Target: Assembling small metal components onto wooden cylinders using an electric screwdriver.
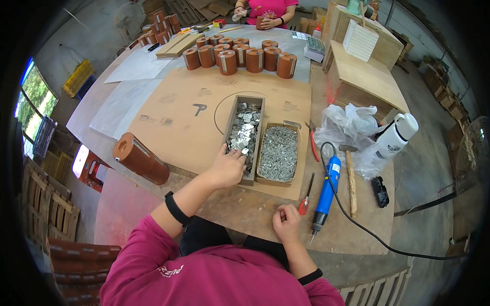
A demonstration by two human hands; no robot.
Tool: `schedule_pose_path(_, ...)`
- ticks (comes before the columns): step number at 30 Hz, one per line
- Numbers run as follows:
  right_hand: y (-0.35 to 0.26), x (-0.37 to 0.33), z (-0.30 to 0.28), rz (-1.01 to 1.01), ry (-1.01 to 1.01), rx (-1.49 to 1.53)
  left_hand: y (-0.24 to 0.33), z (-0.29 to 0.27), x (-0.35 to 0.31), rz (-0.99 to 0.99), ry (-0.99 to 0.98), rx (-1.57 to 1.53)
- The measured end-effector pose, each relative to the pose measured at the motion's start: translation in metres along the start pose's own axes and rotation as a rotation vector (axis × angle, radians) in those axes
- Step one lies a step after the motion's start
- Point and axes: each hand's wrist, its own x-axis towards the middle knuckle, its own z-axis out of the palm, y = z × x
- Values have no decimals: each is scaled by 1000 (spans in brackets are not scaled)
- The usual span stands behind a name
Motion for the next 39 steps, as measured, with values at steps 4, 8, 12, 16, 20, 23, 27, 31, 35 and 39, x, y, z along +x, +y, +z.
schedule_pose_path(4,5,0,1,-22,0,2,-9,-16,-7,-41,131,-580)
schedule_pose_path(8,2,1,-1,-9,-6,-5,-22,-29,10,-99,451,-798)
schedule_pose_path(12,1,-1,-1,6,-6,-2,-23,-17,32,-146,264,-565)
schedule_pose_path(16,2,-1,0,-17,-6,-11,-4,25,42,-128,160,-209)
schedule_pose_path(20,7,-3,1,-34,4,-9,-1,20,34,-89,101,-289)
schedule_pose_path(23,6,-1,1,-22,14,14,2,-8,7,13,26,-513)
schedule_pose_path(27,8,0,2,-29,26,30,-13,-15,-15,-89,170,-860)
schedule_pose_path(31,7,-1,4,-38,33,19,-30,-38,-50,-160,359,-1142)
schedule_pose_path(35,13,-3,4,-51,10,25,-41,-77,-101,-249,661,-1100)
schedule_pose_path(39,13,-5,-1,-50,20,-6,-64,-95,-141,-225,1298,-872)
